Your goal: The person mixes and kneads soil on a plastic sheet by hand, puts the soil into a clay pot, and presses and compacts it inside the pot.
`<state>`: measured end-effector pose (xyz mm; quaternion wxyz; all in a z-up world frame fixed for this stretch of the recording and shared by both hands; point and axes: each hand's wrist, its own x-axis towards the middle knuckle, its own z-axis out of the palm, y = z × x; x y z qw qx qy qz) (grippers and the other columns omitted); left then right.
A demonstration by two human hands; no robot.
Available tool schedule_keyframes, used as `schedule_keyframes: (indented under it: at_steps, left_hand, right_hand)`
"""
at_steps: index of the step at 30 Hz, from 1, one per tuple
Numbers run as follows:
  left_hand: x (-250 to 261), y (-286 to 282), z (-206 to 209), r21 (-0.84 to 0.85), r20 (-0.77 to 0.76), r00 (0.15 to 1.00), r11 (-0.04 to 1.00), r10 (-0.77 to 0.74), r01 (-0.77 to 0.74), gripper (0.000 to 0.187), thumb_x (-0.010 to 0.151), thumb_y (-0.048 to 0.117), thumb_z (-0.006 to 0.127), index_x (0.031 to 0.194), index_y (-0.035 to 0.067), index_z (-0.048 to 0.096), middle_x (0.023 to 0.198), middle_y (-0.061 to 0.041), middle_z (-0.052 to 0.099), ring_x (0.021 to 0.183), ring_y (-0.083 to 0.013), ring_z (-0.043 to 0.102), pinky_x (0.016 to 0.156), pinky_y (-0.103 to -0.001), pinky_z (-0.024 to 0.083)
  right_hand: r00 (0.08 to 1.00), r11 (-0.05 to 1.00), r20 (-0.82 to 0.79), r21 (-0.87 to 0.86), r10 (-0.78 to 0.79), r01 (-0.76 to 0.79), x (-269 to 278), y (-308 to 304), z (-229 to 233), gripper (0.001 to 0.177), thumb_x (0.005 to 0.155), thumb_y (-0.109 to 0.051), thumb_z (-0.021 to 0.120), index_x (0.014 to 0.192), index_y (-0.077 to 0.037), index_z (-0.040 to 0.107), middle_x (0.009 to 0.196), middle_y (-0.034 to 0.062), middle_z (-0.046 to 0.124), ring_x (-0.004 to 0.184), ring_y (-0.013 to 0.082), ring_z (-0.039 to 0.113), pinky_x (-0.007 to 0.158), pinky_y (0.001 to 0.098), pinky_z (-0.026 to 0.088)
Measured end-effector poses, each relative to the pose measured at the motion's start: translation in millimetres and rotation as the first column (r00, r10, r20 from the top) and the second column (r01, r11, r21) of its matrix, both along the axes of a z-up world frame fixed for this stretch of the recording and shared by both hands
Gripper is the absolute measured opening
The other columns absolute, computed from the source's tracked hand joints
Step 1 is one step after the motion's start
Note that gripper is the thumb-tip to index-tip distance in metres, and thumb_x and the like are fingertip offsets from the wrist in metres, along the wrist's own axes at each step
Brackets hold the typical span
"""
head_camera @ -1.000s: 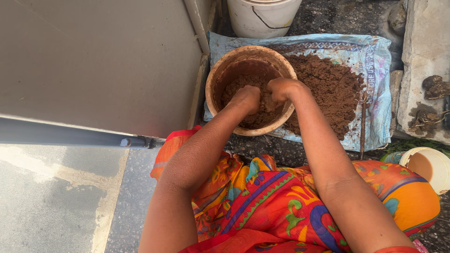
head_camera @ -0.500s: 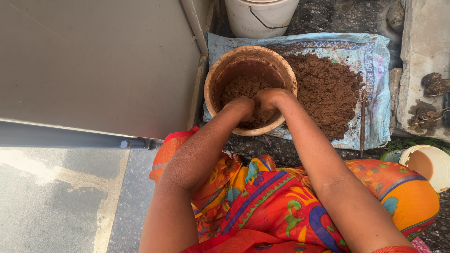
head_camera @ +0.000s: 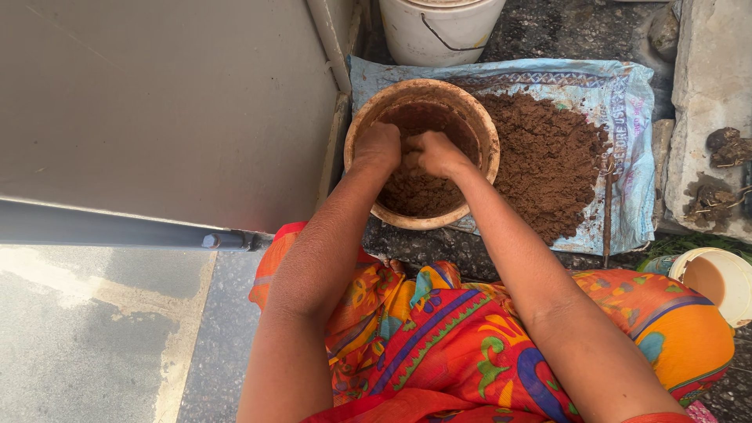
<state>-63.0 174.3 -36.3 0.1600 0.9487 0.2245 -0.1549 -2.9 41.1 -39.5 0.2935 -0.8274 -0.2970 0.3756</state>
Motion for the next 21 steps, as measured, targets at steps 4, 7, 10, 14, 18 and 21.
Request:
schedule_keyframes:
  at_steps: [4, 7, 10, 14, 18, 21]
  left_hand:
    - [8.4, 2.6, -5.8, -0.007, 0.068, 0.998, 1.0, -0.014, 0.015, 0.022, 0.094, 0.0, 0.067, 0.114, 0.003, 0.075, 0.125, -0.022, 0.07, 0.119, -0.0342, 0.069, 0.1, -0.044, 0.059]
    - [14.9, 0.7, -13.1, -0.089, 0.226, 0.974, 0.996, 0.01, 0.01, 0.025, 0.092, -0.007, 0.063, 0.111, 0.003, 0.076, 0.125, -0.023, 0.069, 0.119, -0.0368, 0.066, 0.1, -0.046, 0.056]
    - [19.7, -1.1, -12.6, -0.147, 0.292, 0.956, 0.989, 0.043, 0.0, 0.042, 0.081, -0.014, 0.064, 0.116, 0.008, 0.073, 0.12, -0.022, 0.068, 0.112, -0.0365, 0.067, 0.096, -0.047, 0.056]
    - [22.1, -10.0, -5.0, -0.098, 0.279, 0.959, 0.995, 0.053, -0.027, 0.025, 0.086, -0.011, 0.063, 0.104, 0.002, 0.075, 0.113, -0.024, 0.071, 0.108, -0.0359, 0.071, 0.091, -0.046, 0.061]
    - [18.5, -13.5, 5.6, 0.008, 0.374, 0.927, 0.999, 0.026, -0.032, 0.014, 0.091, -0.008, 0.064, 0.095, -0.002, 0.076, 0.103, -0.024, 0.073, 0.1, -0.0355, 0.075, 0.083, -0.046, 0.064]
    - [17.4, -13.7, 15.3, 0.014, 0.348, 0.936, 0.998, 0.056, -0.065, 0.018, 0.099, -0.009, 0.059, 0.099, 0.0, 0.074, 0.105, -0.021, 0.074, 0.103, -0.0297, 0.075, 0.088, -0.043, 0.064]
  right_hand:
    - [0.967, 0.967, 0.017, 0.005, -0.255, 0.255, 13.4, -1.2, 0.4, 0.029, 0.1, -0.015, 0.061, 0.126, -0.011, 0.071, 0.12, 0.0082, 0.078, 0.104, 0.0237, 0.079, 0.102, 0.0369, 0.061]
    - [0.933, 0.931, 0.192, 0.267, -0.304, 0.248, 36.2, -16.0, -24.9, 0.061, 0.08, 0.017, 0.046, 0.125, -0.014, 0.074, 0.134, 0.0033, 0.066, 0.121, 0.0224, 0.063, 0.095, 0.0363, 0.061]
    - [0.766, 0.932, 0.553, 0.324, -0.328, 0.165, 45.9, -18.2, -39.2, 0.056, 0.07, 0.016, 0.068, 0.125, 0.004, 0.068, 0.132, 0.0229, 0.066, 0.118, 0.0399, 0.065, 0.1, 0.0519, 0.049]
    - [0.805, 0.884, 0.373, 0.27, -0.462, 0.383, 27.6, -17.2, -1.3, 0.037, 0.09, 0.003, 0.07, 0.127, 0.0, 0.07, 0.122, 0.0215, 0.073, 0.11, 0.0294, 0.075, 0.097, 0.0418, 0.061]
    - [0.806, 0.839, 0.245, 0.233, -0.539, 0.491, 18.1, -12.4, 17.2, 0.023, 0.089, -0.009, 0.077, 0.11, -0.001, 0.075, 0.114, 0.0176, 0.079, 0.105, 0.0283, 0.076, 0.095, 0.0467, 0.06]
    - [0.689, 0.779, 0.452, 0.565, -0.567, 0.271, 35.7, -11.2, -12.8, 0.036, 0.073, -0.001, 0.087, 0.107, 0.007, 0.075, 0.129, 0.0309, 0.063, 0.121, 0.0455, 0.06, 0.099, 0.0571, 0.05]
